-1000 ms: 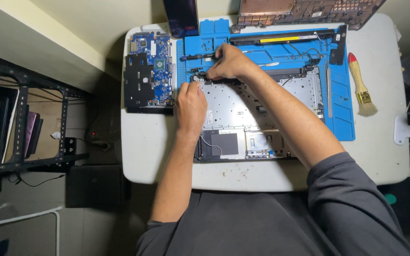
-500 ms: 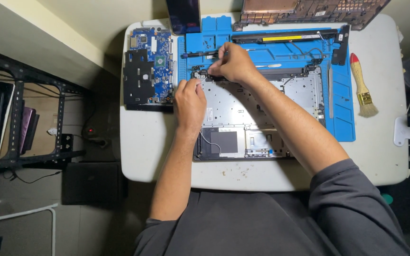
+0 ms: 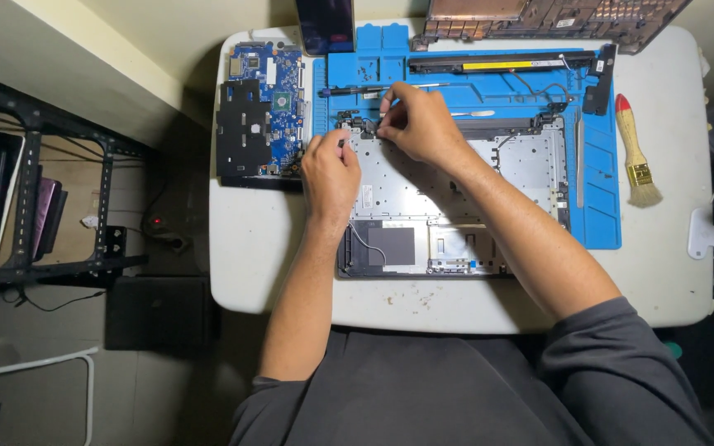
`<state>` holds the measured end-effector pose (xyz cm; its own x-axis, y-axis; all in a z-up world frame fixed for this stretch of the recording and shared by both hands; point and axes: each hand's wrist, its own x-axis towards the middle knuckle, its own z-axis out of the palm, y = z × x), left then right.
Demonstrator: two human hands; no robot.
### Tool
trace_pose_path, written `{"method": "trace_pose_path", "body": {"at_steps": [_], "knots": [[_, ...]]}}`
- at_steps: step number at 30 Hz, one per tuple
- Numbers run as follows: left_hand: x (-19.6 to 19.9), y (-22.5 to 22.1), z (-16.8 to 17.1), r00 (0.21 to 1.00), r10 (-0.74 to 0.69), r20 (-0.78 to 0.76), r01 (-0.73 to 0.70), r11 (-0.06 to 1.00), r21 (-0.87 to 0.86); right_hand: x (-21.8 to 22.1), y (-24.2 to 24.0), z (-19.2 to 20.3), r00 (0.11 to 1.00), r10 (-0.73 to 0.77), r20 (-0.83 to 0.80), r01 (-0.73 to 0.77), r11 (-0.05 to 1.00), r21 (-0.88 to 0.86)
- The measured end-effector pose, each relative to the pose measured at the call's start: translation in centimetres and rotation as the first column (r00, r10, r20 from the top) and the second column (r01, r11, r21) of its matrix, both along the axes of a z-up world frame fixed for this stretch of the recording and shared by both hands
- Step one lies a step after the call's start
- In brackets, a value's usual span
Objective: The person works on a disassembled laptop placed on a blue anti-static mat. They connect and adjust internal ribbon cables and components within the laptop chassis, handling the motherboard and other parts with their hands. The task involves careful manipulation of small connectors and wires.
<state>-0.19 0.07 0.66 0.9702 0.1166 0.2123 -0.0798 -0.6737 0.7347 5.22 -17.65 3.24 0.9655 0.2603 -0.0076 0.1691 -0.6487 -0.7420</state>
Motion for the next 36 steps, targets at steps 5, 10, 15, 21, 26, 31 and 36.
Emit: {"method": "trace_pose_path", "body": {"at_steps": [5,10,15,21,26,31,36], "knots": [[-0.2,0.0,0.2,0.999,-0.027,-0.029,0.027,1.000,-0.001,0.1,0.2,-1.0,0.999,0.010,0.039,-0.008,0.998,-0.061],[-0.1,0.1,0.3,1.000,-0.026,-0.009,0.026,1.000,0.001,-1.7,1.4,0.0,0.999,0.023,0.032,-0.021,0.998,-0.051],[0.0,0.1,0.2,0.999,-0.030,-0.022,0.029,0.999,-0.034,-2.2,1.7,0.4,0.993,-0.075,0.094,0.069,0.995,0.065],[0.2,0.3,-0.6,0.999,-0.042,-0.003,0.042,0.999,-0.011,-2.8,1.7,-1.7,0.995,-0.052,0.089,0.057,0.997,-0.053],[0.0,0.7,-0.3,0.991,-0.125,0.057,0.122,0.991,0.052,-5.0,2.7,-1.3,0.985,0.012,0.172,0.018,0.985,-0.173],[-1.1,0.5,2.6,0.987,-0.161,-0.009,0.161,0.982,0.101,-7.1,4.2,-0.6,0.982,0.084,0.166,-0.051,0.980,-0.194],[-0.8,1.1,1.9,0.975,-0.217,0.036,0.210,0.967,0.141,-7.2,4.4,0.2,0.977,0.157,0.141,-0.126,0.969,-0.211]]}}
